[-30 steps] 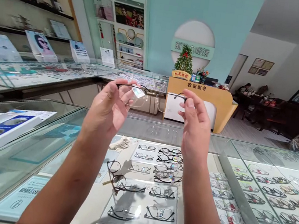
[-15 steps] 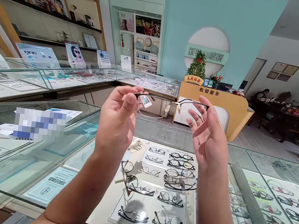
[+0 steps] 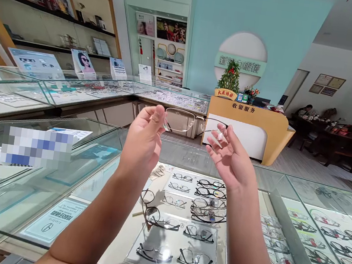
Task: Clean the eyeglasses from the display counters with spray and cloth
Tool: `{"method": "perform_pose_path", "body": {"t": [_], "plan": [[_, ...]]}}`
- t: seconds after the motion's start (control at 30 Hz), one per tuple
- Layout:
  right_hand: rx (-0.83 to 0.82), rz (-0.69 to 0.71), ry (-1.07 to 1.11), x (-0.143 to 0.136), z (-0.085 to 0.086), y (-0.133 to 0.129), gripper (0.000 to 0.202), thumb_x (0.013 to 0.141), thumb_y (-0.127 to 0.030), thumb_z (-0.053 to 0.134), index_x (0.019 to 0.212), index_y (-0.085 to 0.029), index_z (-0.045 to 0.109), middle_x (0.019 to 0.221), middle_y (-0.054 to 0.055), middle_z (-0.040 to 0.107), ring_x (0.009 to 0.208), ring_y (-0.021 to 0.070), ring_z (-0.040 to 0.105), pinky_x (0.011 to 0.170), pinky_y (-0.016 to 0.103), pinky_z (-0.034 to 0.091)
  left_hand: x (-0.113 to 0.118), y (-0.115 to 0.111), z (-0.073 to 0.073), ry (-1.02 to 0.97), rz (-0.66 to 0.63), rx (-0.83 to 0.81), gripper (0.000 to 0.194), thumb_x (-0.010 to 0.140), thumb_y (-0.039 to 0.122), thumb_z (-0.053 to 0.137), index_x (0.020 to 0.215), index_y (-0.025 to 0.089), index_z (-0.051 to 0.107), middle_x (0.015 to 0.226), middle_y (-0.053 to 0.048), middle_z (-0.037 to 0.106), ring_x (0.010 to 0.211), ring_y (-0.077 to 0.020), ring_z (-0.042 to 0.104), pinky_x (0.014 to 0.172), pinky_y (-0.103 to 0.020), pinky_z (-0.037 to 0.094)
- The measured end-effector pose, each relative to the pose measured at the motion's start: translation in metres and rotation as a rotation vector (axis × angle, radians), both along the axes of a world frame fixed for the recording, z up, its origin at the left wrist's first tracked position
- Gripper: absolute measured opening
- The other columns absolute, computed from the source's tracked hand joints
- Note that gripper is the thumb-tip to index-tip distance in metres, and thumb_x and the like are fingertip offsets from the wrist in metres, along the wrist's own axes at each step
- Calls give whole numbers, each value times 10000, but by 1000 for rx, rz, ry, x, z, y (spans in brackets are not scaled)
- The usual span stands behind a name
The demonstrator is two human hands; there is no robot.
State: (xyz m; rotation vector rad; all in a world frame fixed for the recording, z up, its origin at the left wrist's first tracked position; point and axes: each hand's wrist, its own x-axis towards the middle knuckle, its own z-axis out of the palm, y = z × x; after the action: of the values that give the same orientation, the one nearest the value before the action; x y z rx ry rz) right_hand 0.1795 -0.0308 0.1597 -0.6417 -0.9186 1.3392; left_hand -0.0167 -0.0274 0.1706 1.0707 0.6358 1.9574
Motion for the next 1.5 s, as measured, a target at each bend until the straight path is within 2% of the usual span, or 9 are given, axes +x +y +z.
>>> {"method": "perform_pose_path", "body": {"t": [0.2, 0.43, 0.57, 0.67, 0.73, 0.97, 1.13, 1.3, 1.5], "plan": [[-85, -45, 33, -1, -8, 12, 488, 705, -618, 918, 1032, -298, 749, 994, 39, 724, 966, 217, 711, 814, 349, 638, 2, 23, -10, 22, -41, -143, 571, 695, 689, 892, 917, 237, 622, 833, -5, 611, 820, -160, 548, 775, -314, 416], [10, -171, 80, -4, 1, -2, 433, 731, -565, 908, 1021, -279, 761, 1023, 37, 691, 969, 188, 667, 866, 333, 577, 5, 25, -9, -10, -114, -79, 545, 697, 649, 914, 927, 246, 630, 906, -26, 652, 857, -162, 591, 745, -303, 447], [119, -231, 80, -7, 4, -8, 445, 719, -569, 897, 1034, -285, 762, 1089, 50, 699, 1056, 227, 655, 932, 381, 555, 8, 32, -9, -87, -151, 26, 507, 689, 630, 929, 904, 268, 646, 946, -29, 674, 1038, -193, 645, 767, -303, 475], [166, -259, 57, -9, 4, -9, 449, 728, -592, 872, 1049, -299, 761, 1134, 55, 708, 1138, 256, 644, 965, 415, 543, 9, 34, -10, -104, -182, 54, 455, 725, 617, 913, 896, 285, 654, 976, -28, 689, 1240, -229, 620, 823, -315, 493], [173, -260, 54, -9, 4, -9, 456, 731, -598, 867, 1058, -300, 761, 1165, 58, 711, 1173, 265, 637, 973, 419, 538, 9, 34, -10, -101, -199, 43, 420, 752, 595, 904, 904, 292, 656, 1009, -26, 701, 1294, -234, 604, 856, -324, 497], [163, -259, 8, -8, 5, -14, 491, 742, -624, 862, 1109, -318, 749, 1268, 59, 693, 1243, 277, 624, 956, 384, 562, 9, 29, -9, -100, -218, 55, 490, 725, 631, 905, 930, 275, 638, 1060, -15, 714, 1100, -178, 665, 887, -309, 492], [194, -296, -52, -8, 5, -21, 465, 778, -651, 834, 1109, -342, 728, 1281, 57, 679, 1261, 285, 633, 924, 389, 590, 8, 27, -10, -73, -231, 45, 520, 735, 659, 883, 931, 263, 610, 1071, -51, 717, 1106, -190, 675, 874, -300, 501], [218, -348, -50, -8, 4, -29, 414, 780, -646, 841, 1061, -365, 724, 1212, 35, 689, 1246, 271, 642, 932, 394, 589, 10, 30, -12, -71, -325, -11, 551, 716, 661, 894, 953, 251, 614, 1137, -77, 716, 1120, -209, 673, 874, -304, 512], [176, -347, -40, -8, 5, -26, 446, 755, -652, 857, 1066, -358, 728, 1261, 34, 694, 1267, 282, 612, 921, 381, 586, 12, 32, -14, -69, -367, -68, 499, 746, 614, 896, 946, 245, 626, 1052, -73, 704, 1063, -198, 676, 842, -309, 514]]}}
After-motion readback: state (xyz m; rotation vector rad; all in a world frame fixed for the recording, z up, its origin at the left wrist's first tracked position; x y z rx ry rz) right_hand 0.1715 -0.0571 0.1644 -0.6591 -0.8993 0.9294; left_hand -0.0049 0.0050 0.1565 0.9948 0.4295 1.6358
